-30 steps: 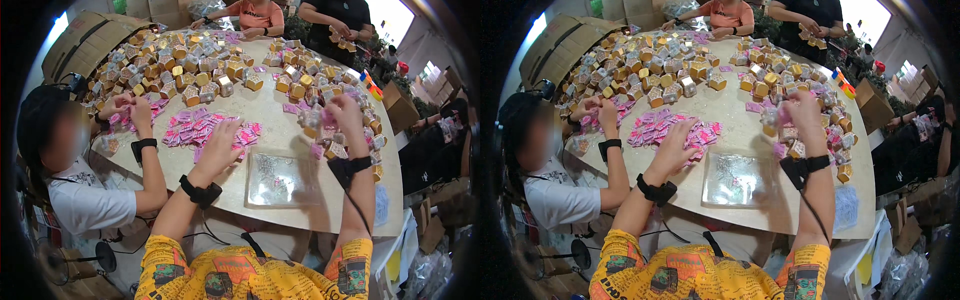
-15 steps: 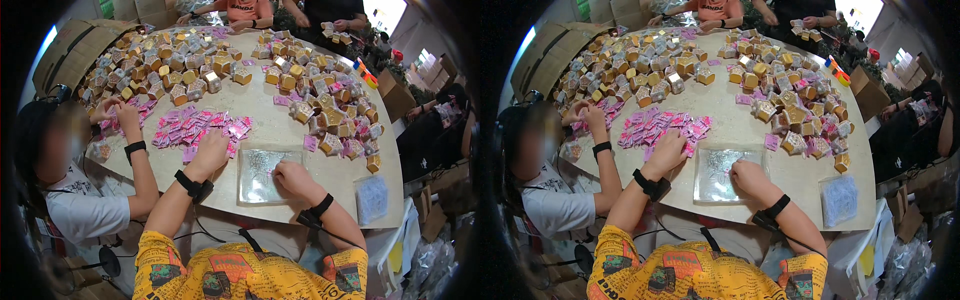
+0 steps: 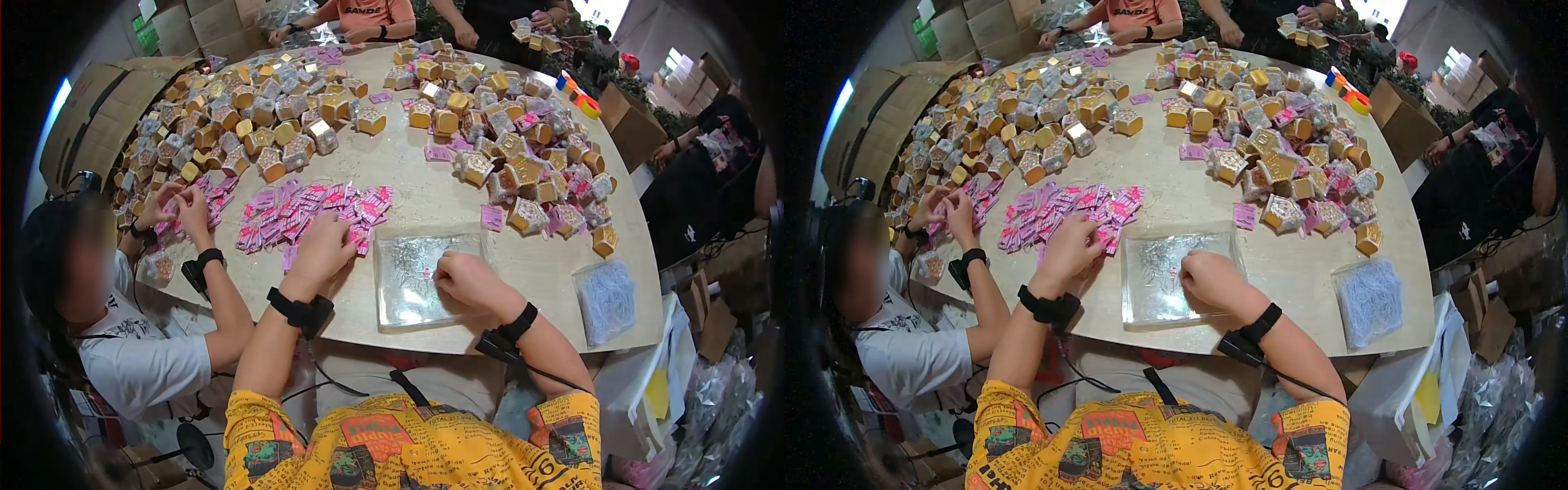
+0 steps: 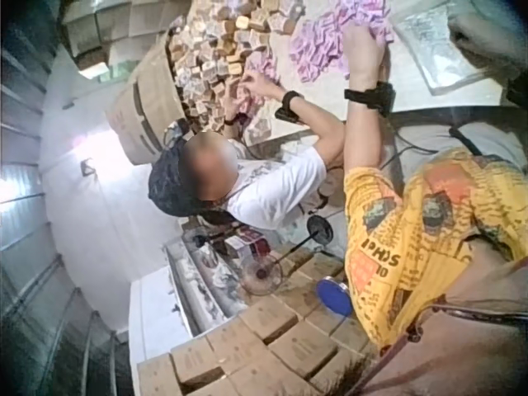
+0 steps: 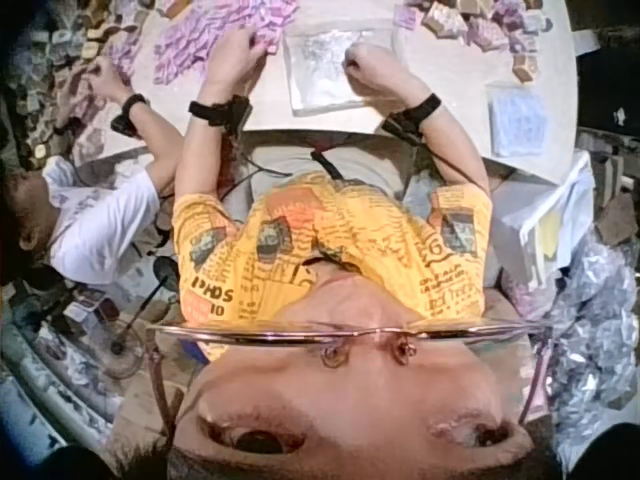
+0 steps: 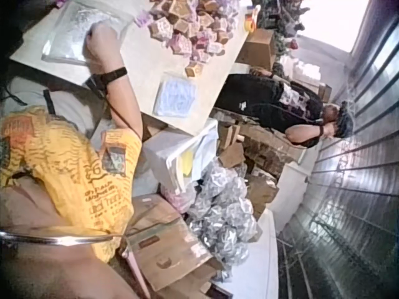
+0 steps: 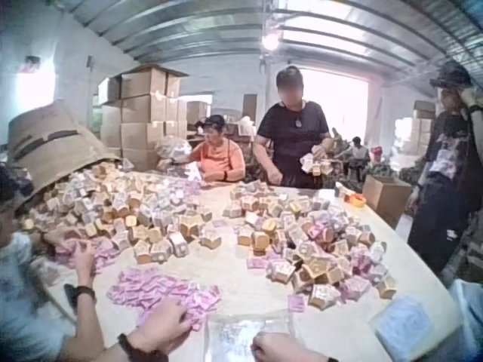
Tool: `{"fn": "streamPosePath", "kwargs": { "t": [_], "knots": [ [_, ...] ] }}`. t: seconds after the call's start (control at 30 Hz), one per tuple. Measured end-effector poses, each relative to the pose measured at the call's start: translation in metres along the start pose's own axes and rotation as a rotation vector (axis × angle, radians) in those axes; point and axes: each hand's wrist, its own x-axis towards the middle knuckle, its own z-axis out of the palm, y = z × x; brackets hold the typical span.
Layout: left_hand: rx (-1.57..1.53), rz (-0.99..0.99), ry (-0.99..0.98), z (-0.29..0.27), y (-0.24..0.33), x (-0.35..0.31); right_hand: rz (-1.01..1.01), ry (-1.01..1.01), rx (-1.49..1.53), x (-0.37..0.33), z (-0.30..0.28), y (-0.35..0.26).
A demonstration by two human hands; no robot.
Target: The person sits at a table and repeatedly picks up small, individually wrapped candies and pink paper tags. They place the items into clear plastic bags and tie them shut with small rubber bands. The finished packages are placed on the table alongside other completed units.
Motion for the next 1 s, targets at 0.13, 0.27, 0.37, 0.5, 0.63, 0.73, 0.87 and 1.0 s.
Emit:
{"fn": "streamPosePath", "kwargs": {
  "t": [0.13,0.27,0.37,0.5,0.63,0.73,0.87,1.0],
  "knots": [
    [-0.431,-0.185,-0.012,-0.008,-0.016,0.01,0.041,0.046,0.106,-0.002,-0.009,-0.001],
    [-0.782,-0.311,0.09,-0.02,-0.029,0.018,0.083,0.029,0.199,-0.002,-0.019,-0.008],
    [-1.101,-0.349,0.184,-0.031,-0.02,0.02,0.069,0.012,0.2,-0.002,-0.018,-0.002],
    [-1.33,-0.424,0.229,-0.034,-0.017,0.019,0.034,-0.029,0.128,-0.001,-0.017,0.0],
    [-1.522,-0.547,0.229,-0.038,0.002,0.011,-0.012,-0.02,0.087,-0.001,-0.015,0.002],
    [-1.605,-0.607,0.21,-0.032,-0.001,0.005,0.021,0.041,0.056,-0.003,-0.022,-0.012],
    [-1.58,-0.557,0.129,-0.029,0.006,0.003,0.03,0.023,-0.082,-0.002,-0.024,-0.017],
    [-1.494,-0.441,0.069,-0.028,0.023,0.001,0.03,0.014,-0.141,-0.001,-0.024,-0.019]
  ]
}}
